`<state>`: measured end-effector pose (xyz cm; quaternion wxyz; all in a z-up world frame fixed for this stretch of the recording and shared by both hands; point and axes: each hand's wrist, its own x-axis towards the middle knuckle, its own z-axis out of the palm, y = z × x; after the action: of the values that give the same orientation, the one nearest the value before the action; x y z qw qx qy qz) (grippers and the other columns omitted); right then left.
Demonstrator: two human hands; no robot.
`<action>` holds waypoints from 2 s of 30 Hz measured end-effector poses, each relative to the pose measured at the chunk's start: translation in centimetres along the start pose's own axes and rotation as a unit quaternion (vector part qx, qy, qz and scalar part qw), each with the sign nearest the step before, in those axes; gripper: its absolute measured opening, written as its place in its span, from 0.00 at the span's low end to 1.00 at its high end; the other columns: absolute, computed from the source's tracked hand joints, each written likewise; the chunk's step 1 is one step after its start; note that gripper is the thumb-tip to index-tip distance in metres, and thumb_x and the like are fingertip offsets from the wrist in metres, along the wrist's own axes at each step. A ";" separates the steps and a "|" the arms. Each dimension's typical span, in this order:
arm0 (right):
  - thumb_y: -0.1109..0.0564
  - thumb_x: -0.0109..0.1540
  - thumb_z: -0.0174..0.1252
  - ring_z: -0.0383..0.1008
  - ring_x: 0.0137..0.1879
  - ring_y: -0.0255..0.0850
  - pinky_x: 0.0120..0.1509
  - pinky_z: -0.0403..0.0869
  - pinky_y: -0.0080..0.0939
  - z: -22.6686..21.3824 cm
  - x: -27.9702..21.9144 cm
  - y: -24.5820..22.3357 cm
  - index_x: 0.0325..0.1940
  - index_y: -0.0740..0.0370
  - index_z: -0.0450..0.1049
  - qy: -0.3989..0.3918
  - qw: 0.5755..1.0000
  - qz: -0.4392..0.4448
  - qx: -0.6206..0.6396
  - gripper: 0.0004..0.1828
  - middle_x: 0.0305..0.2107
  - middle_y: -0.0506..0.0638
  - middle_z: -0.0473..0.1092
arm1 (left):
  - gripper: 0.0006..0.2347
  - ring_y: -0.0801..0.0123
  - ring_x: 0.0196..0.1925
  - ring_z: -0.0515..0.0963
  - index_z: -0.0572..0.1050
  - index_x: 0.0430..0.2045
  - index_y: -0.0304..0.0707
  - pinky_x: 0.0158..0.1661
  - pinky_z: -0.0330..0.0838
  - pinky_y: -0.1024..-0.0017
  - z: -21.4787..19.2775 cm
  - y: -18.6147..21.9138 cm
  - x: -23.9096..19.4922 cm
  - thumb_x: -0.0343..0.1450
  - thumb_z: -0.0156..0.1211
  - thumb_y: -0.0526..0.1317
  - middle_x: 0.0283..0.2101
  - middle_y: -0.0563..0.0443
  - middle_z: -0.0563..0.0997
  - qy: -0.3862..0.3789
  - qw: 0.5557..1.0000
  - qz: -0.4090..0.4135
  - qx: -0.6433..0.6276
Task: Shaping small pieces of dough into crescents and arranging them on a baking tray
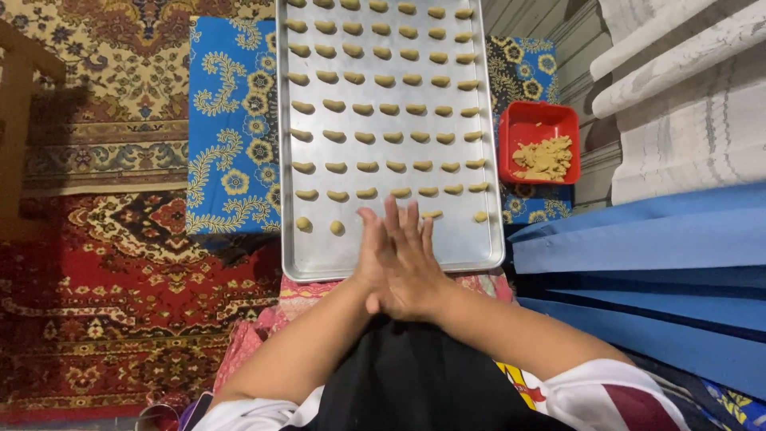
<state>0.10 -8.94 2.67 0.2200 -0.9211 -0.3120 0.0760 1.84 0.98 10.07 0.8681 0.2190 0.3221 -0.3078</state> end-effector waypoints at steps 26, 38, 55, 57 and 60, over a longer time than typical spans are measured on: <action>0.49 0.64 0.58 0.07 0.72 0.84 0.69 0.23 0.88 -4.6 2.9 -1.6 0.75 0.74 0.14 -0.012 0.978 0.194 0.071 0.62 0.71 0.80 0.14 | 0.51 0.40 0.73 0.61 0.58 0.70 0.33 0.69 0.59 0.53 2.0 1.5 -1.5 0.63 0.21 0.78 0.73 0.32 0.61 -0.139 0.982 0.123 0.044; 0.31 0.61 0.47 0.10 0.72 0.87 0.66 0.25 0.91 -0.6 -0.2 -0.7 0.77 0.64 0.13 -0.023 0.995 0.055 0.076 0.64 0.73 0.74 0.11 | 0.47 0.57 0.77 0.54 0.49 0.74 0.53 0.74 0.47 0.60 -2.9 -0.6 2.0 0.63 0.15 0.79 0.77 0.46 0.53 -0.174 0.979 0.098 0.027; 0.51 0.48 0.80 0.80 0.35 0.44 0.42 0.78 0.40 -4.9 -0.7 1.7 0.46 0.53 0.84 0.244 0.948 0.001 0.203 0.23 0.31 0.46 0.79 | 0.50 0.62 0.46 0.76 0.69 0.55 0.43 0.51 0.72 0.60 -8.4 -1.4 6.3 0.55 0.34 0.86 0.57 0.43 0.74 -0.208 0.956 -0.062 -0.197; 0.52 0.46 0.81 0.80 0.39 0.48 0.44 0.79 0.43 -4.1 -1.4 1.4 0.46 0.54 0.84 0.246 0.954 -0.027 0.172 0.26 0.35 0.49 0.79 | 0.50 0.48 0.63 0.74 0.65 0.61 0.46 0.61 0.68 0.50 -8.9 -2.2 7.2 0.55 0.34 0.86 0.69 0.38 0.67 -0.198 0.961 -0.054 -0.185; 0.52 0.54 0.74 0.77 0.37 0.42 0.44 0.77 0.39 -4.3 -1.3 1.2 0.40 0.52 0.85 0.232 0.957 -0.014 0.176 0.11 0.34 0.43 0.75 | 0.55 0.47 0.70 0.67 0.47 0.73 0.49 0.65 0.64 0.49 -8.1 -2.4 7.2 0.56 0.35 0.85 0.75 0.40 0.57 -0.210 0.965 -0.034 -0.156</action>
<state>0.89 -12.12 5.99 0.4458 -0.8558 -0.2467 -0.0897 1.12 1.13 -0.99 0.9285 0.0002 0.1844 -0.3223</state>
